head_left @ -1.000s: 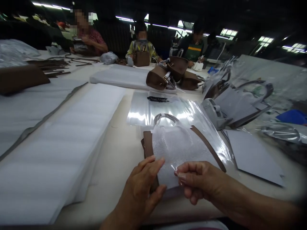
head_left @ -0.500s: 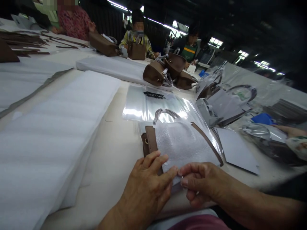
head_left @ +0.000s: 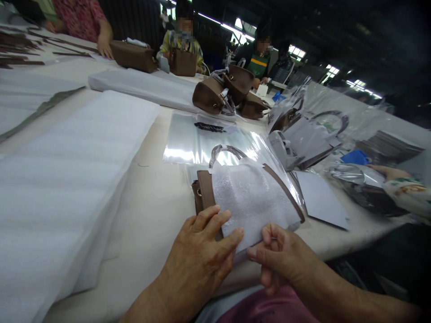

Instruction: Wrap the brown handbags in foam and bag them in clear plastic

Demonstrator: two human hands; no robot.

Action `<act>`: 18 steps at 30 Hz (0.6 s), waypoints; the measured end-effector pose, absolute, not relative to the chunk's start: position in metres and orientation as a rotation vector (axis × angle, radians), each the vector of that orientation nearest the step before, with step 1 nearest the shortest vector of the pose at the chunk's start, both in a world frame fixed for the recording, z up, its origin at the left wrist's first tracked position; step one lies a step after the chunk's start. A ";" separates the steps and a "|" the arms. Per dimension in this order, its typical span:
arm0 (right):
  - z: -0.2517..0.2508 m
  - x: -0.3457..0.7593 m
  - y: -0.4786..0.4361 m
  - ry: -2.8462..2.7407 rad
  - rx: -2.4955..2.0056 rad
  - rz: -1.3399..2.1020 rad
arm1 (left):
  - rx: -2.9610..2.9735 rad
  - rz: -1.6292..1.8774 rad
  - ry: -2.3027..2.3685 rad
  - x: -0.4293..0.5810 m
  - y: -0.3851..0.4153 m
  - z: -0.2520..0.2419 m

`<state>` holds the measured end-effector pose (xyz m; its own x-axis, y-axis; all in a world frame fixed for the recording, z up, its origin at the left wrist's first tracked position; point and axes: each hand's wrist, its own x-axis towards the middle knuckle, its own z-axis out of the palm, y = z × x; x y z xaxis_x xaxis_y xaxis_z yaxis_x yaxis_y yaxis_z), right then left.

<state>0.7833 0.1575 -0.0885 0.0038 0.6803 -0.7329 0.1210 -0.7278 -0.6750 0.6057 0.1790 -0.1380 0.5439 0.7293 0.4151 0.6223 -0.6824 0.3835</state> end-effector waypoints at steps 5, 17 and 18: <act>-0.098 0.784 0.143 -0.537 -1.792 1.794 | 2.612 0.800 1.108 0.607 0.179 -0.137; -0.117 0.807 0.110 -1.344 -1.895 1.604 | 2.687 0.697 1.093 0.608 0.180 -0.127; -0.109 0.812 0.111 -1.713 -1.777 1.349 | 2.693 0.689 1.089 0.609 0.180 -0.127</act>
<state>0.8122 0.1112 -0.1091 -0.1696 0.9035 -0.3936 0.5942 -0.2249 -0.7722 0.6085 0.1796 -0.1268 0.6294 0.6901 0.3572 0.6184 -0.7232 0.3076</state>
